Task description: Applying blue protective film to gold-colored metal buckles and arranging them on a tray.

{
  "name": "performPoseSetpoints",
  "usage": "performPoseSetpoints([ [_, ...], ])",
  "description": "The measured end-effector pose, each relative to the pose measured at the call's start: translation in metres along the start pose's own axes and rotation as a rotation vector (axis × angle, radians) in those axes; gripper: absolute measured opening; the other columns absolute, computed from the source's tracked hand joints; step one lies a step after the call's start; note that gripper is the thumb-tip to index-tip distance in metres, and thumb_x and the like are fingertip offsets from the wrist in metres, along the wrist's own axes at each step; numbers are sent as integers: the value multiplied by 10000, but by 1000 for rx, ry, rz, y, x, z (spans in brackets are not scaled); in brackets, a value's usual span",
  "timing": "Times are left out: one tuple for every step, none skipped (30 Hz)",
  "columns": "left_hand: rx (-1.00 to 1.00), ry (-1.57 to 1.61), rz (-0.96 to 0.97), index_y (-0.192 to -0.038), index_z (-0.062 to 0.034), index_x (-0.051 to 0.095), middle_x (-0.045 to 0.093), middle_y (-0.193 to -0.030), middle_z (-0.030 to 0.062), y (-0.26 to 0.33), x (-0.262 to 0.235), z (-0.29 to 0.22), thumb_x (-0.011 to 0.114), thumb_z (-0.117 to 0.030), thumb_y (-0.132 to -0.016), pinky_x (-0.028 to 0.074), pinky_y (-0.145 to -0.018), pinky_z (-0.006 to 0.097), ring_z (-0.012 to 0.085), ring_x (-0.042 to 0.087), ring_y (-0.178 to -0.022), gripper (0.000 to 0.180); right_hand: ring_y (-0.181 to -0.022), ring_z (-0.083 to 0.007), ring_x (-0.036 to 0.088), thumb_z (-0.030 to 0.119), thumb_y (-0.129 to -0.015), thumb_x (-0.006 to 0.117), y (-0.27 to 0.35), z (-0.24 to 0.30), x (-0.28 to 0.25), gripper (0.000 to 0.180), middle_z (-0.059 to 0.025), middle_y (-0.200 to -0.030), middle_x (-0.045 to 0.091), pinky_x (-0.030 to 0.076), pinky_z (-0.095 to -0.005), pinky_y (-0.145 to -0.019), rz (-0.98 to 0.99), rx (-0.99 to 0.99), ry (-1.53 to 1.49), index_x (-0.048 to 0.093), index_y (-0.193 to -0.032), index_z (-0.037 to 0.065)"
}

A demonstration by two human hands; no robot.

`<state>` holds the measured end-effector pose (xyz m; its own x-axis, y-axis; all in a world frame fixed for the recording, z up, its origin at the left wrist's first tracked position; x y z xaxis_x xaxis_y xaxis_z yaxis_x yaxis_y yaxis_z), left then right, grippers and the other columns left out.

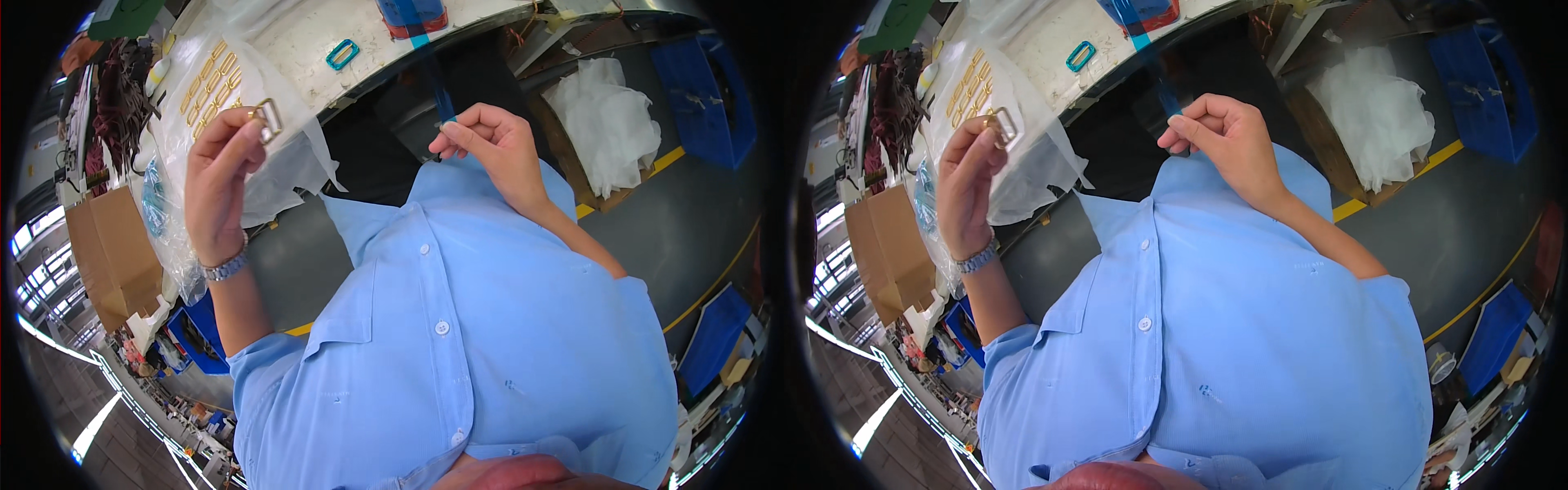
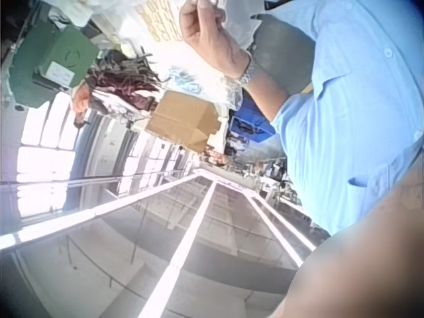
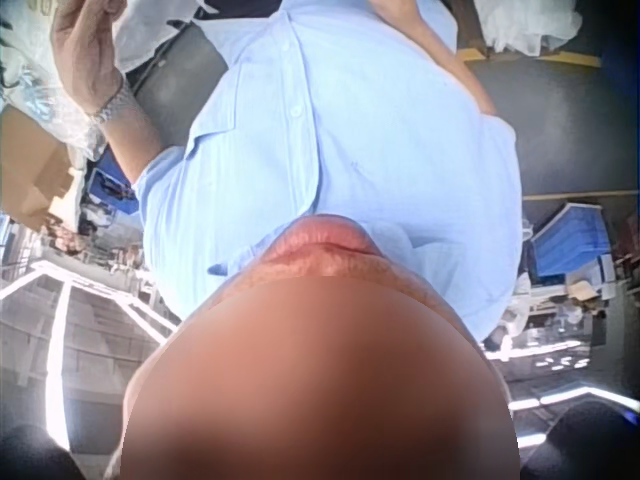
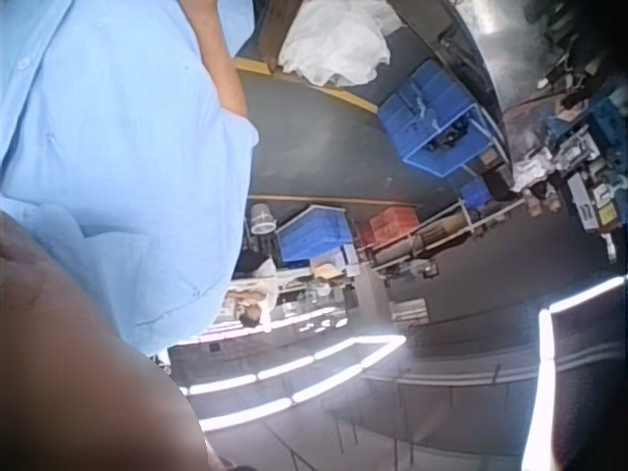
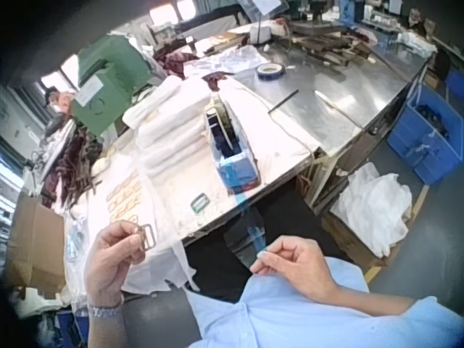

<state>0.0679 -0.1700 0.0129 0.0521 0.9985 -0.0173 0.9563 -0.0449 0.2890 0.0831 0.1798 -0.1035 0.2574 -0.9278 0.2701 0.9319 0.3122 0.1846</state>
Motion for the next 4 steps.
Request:
performPoseSetpoints([
  [-77, 121, 145, -1176, -1, 708, 733, -1048, 34, -1, 27, 7, 733, -135, -1031, 491, -754, 247, 113, 639, -844, 200, -856, -131, 723, 117, -1062, 692, 0, 1, 1, 124, -131, -970, 803, 583, -285, -832, -2, 1, -3, 715, -1033, -2],
  [-122, 217, 216, -1175, -4, 705, 737, -1047, 47, -3, 52, 19, 732, -153, -1035, 507, -771, 273, 129, 642, -841, 206, -860, -135, 725, 109, -1062, 691, 1, 1, 2, 118, -134, -976, 804, 587, -288, -839, -5, 4, -6, 715, -1037, -4],
  [-170, 308, 282, -1175, -8, 701, 740, -1045, 61, -1, 79, 31, 731, -170, -1038, 524, -789, 298, 145, 645, -838, 214, -863, -139, 727, 100, -1063, 689, 1, 1, 3, 111, -138, -981, 805, 592, -291, -846, -6, 9, -15, 715, -1041, -6],
  [-176, 304, 288, -1175, -8, 701, 740, -1045, 61, -1, 81, 31, 731, -170, -1038, 524, -789, 298, 145, 645, -838, 214, -870, -142, 729, 108, -1066, 688, 3, 2, 2, 120, -141, -986, 805, 594, -292, -852, -9, 9, -26, 716, -1049, -7],
])
Point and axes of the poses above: each hand's wrist, its own y-axis away from the middle knuckle, its own x-axis out of the palm, z = x × y, the point moved 2 cm from there along -y, towards the middle knuckle
